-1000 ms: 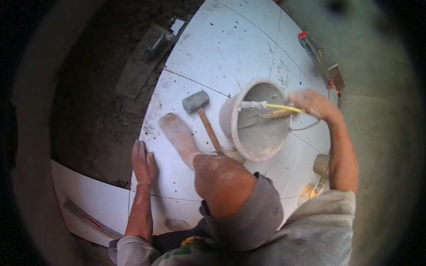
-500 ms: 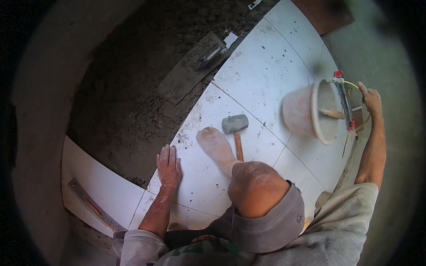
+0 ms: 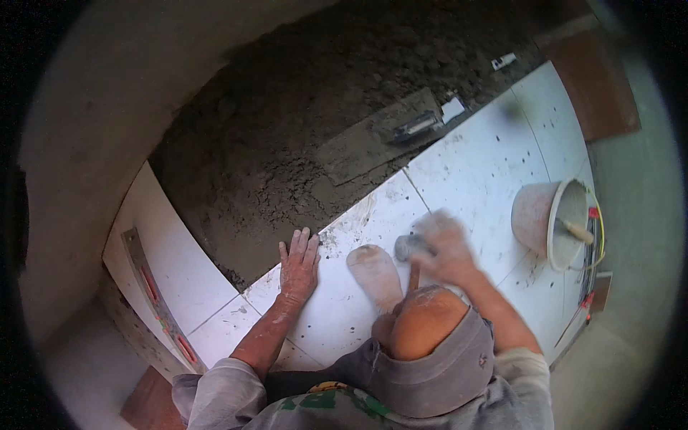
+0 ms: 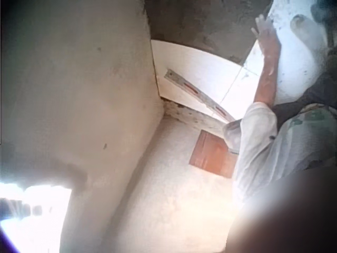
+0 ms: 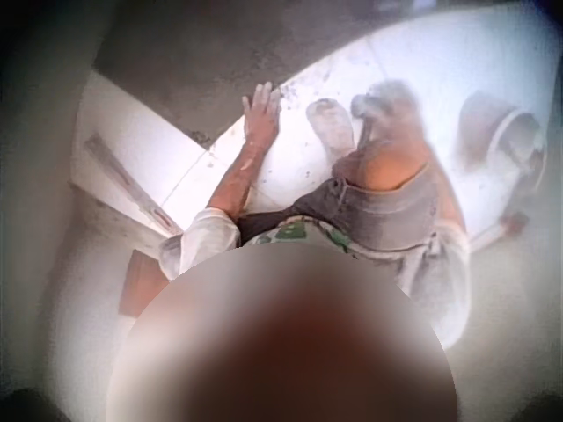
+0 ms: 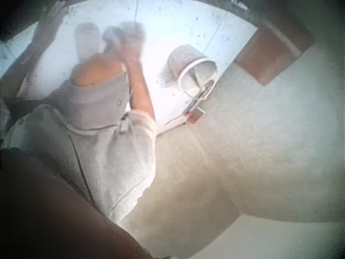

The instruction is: Using a trowel to smooth and level a bed of wet mortar on the floor for tiling.

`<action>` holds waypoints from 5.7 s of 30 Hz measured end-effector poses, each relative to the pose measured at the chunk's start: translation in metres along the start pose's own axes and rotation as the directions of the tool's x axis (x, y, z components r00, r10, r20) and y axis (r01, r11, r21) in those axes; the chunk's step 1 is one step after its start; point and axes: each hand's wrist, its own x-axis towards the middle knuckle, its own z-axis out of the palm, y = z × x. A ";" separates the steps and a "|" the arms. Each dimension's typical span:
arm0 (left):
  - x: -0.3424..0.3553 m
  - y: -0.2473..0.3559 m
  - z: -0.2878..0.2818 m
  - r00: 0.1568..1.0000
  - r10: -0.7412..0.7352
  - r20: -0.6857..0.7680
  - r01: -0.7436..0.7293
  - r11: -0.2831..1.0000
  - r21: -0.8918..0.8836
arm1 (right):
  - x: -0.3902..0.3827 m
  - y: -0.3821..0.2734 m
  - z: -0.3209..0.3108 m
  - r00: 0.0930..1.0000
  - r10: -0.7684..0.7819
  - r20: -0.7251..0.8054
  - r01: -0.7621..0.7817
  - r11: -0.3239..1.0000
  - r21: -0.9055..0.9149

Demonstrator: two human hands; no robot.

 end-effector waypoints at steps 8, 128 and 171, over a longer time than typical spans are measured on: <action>-0.014 0.009 -0.015 0.945 -0.321 -0.066 0.316 0.946 -0.076 | -0.030 0.088 0.000 0.865 0.153 0.478 -0.128 0.988 -0.086; -0.048 0.002 -0.002 0.860 -0.452 -0.236 0.351 0.860 -0.369 | 0.397 -0.348 0.038 0.933 -0.360 0.013 0.358 0.932 0.060; -0.053 0.001 -0.002 0.865 -0.402 -0.301 0.287 0.888 -0.360 | 0.418 -0.391 0.054 0.849 -0.523 0.074 0.520 0.802 -0.294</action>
